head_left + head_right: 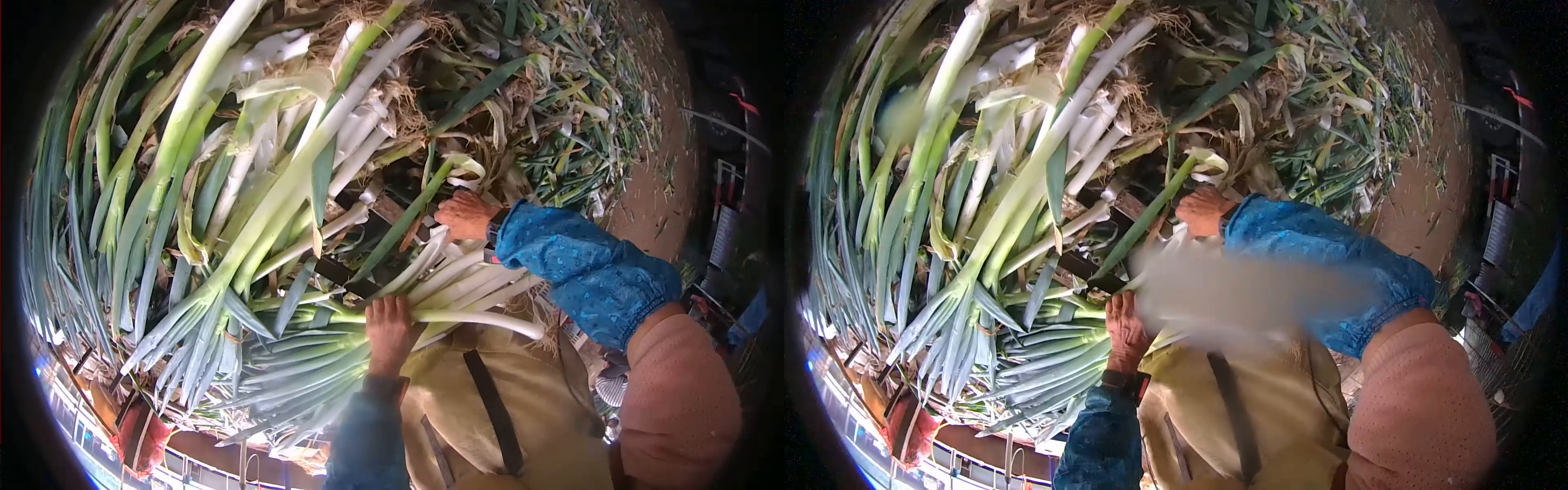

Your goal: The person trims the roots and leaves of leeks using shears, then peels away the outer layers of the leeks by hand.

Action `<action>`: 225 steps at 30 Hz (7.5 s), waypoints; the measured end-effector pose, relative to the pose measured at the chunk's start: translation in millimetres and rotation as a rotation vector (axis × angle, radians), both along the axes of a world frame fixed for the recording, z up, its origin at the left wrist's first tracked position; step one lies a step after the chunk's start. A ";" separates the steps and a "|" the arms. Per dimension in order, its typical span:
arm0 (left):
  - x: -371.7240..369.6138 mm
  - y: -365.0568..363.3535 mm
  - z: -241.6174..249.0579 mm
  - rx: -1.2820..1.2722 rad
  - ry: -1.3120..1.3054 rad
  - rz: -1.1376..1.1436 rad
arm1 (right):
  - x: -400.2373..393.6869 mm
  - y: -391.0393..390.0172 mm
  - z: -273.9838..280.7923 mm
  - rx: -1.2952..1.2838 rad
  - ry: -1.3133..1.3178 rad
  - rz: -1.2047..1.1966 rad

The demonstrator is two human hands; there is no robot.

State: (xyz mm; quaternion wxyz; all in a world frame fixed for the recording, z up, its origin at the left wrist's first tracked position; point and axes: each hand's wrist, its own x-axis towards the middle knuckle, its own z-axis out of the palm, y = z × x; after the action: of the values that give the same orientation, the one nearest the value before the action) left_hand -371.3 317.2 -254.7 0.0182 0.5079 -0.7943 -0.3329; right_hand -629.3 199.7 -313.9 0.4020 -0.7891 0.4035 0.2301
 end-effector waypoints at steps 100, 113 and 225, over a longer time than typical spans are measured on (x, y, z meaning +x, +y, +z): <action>109.3 -153.8 41.7 -0.488 -0.257 0.220 | 126.0 -15.4 -36.1 -0.425 -0.238 -0.252; 115.7 -135.8 30.7 -0.228 -0.194 0.226 | 107.0 -39.6 37.9 -0.327 -0.229 -0.279; 75.2 -52.3 -9.0 0.279 -0.032 -0.181 | -23.5 84.1 89.2 0.377 -0.406 -2.323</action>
State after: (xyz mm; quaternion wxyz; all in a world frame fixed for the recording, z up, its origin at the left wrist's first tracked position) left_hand -296.0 264.9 -263.7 -0.0955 0.4370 -0.7831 -0.4321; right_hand -652.7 283.8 -224.7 0.5355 0.0973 0.7649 -0.3445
